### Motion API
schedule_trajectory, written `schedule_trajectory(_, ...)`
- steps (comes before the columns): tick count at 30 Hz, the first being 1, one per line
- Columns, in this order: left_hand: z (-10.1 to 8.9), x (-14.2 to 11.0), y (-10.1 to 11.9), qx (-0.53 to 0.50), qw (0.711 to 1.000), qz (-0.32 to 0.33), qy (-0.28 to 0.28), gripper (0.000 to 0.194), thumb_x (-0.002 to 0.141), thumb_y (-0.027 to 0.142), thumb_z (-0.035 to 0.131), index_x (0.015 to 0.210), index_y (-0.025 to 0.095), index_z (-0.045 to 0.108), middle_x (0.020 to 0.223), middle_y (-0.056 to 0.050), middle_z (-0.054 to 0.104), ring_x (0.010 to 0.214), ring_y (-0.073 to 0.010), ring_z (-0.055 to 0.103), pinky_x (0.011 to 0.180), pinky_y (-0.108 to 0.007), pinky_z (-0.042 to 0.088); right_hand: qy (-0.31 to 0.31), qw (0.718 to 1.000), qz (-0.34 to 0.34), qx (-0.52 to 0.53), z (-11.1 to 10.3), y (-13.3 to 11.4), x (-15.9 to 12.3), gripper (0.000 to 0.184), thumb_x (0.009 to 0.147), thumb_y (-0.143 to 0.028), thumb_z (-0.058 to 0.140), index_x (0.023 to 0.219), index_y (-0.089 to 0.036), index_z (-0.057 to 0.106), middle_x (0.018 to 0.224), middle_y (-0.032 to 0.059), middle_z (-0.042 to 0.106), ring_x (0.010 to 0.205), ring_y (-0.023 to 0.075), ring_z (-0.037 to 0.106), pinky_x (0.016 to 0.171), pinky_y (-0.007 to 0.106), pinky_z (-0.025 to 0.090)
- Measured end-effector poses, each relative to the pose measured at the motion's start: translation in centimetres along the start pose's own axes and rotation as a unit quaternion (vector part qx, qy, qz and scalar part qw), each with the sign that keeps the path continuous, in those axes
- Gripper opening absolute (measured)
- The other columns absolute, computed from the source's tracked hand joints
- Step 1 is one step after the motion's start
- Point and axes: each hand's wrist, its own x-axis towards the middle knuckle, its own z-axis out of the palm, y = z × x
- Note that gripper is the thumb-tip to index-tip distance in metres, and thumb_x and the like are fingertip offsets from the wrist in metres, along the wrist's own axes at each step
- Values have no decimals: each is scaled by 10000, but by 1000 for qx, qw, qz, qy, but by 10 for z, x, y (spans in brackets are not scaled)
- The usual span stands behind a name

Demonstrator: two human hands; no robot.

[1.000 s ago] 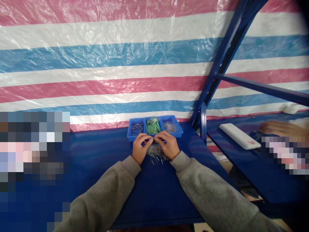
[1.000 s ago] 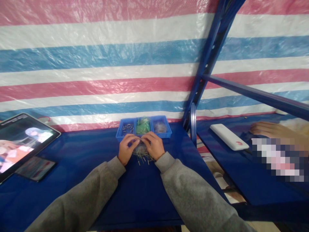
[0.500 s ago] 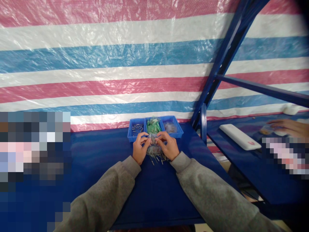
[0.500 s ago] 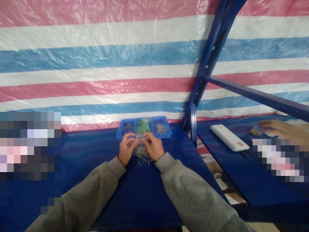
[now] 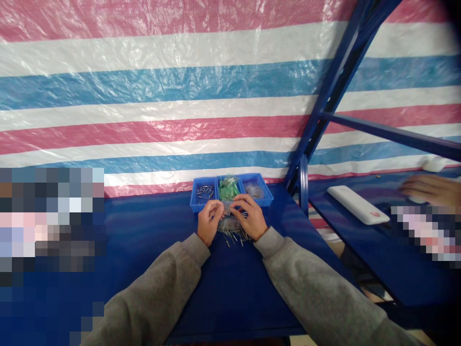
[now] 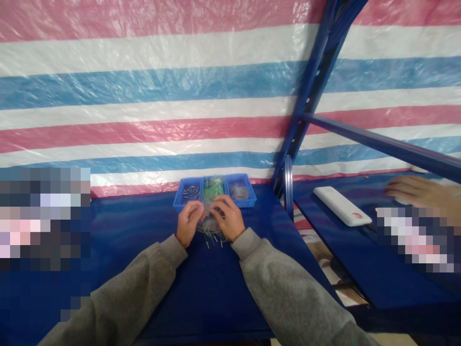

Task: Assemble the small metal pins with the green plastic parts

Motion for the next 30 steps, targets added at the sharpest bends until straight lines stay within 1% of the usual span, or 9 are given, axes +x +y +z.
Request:
schedule_trajectory(4, -1, 0, 5, 46, 999, 15, -18, 270, 880, 356, 436, 934, 139, 586, 764, -36, 593, 671, -127, 554, 623, -237, 459, 4, 1000, 4, 7, -1, -3, 0, 135, 852, -291, 494, 837, -201, 593, 976, 81, 561, 899, 178, 564, 669, 269, 520)
schedule_trajectory(8, -3, 1, 8, 119, 989, 83, -5, 217, 822, 338, 542, 897, 158, 636, 904, -62, 564, 813, -157, 550, 678, -253, 471, 7, 1000, 15, -14, 0, -1, -1, 144, 862, -291, 479, 841, -197, 587, 859, 54, 612, 789, 164, 588, 684, 277, 504)
schedule_trajectory(10, -3, 2, 6, 137, 984, 110, 8, 200, 787, 333, 589, 868, 161, 648, 934, -66, 537, 820, -158, 540, 664, -255, 477, 6, 999, 22, -23, 0, 0, -2, 160, 863, -301, 477, 831, -196, 593, 799, 41, 626, 727, 159, 593, 687, 283, 499)
schedule_trajectory(12, -3, 3, 5, 143, 982, 121, 11, 187, 776, 328, 601, 835, 157, 649, 941, -69, 531, 816, -157, 537, 656, -256, 477, 4, 999, 28, -24, 1, 1, -3, 172, 860, -313, 481, 820, -195, 599, 785, 38, 634, 705, 158, 596, 684, 284, 497)
schedule_trajectory(15, -2, 3, 4, 138, 984, 115, -3, 172, 793, 314, 584, 813, 152, 638, 903, -65, 564, 793, -153, 546, 668, -258, 470, 6, 999, 31, -15, 1, 0, -3, 170, 855, -318, 493, 816, -199, 608, 781, 33, 643, 700, 158, 600, 674, 279, 498)
schedule_trajectory(18, -1, 2, 4, 125, 987, 96, -14, 171, 811, 306, 562, 850, 154, 631, 858, -55, 604, 784, -154, 564, 693, -262, 465, 9, 999, 32, -5, 1, 0, -2, 158, 846, -316, 511, 823, -199, 615, 786, 34, 651, 702, 159, 605, 666, 278, 499)
schedule_trajectory(24, -1, 0, 2, 114, 992, 61, -14, 209, 812, 323, 554, 903, 152, 633, 868, -56, 649, 789, -164, 590, 715, -273, 472, 18, 999, 37, 0, 3, 3, -3, 173, 821, -344, 545, 875, -200, 623, 793, 37, 660, 705, 165, 617, 664, 285, 506)
schedule_trajectory(28, -3, 0, -2, 114, 992, 57, -7, 201, 814, 314, 549, 902, 157, 640, 881, -51, 652, 800, -168, 598, 719, -270, 472, -3, 999, 45, 3, 2, 3, -3, 217, 819, -346, 543, 963, -200, 610, 796, 38, 659, 700, 165, 617, 647, 280, 507)
schedule_trajectory(30, -3, 0, -4, 109, 993, 51, 1, 188, 817, 303, 547, 898, 161, 639, 880, -50, 649, 808, -173, 598, 731, -276, 474, -16, 999, 47, 2, 2, 2, -3, 211, 822, -339, 538, 965, -201, 609, 793, 37, 657, 693, 163, 614, 632, 272, 505)
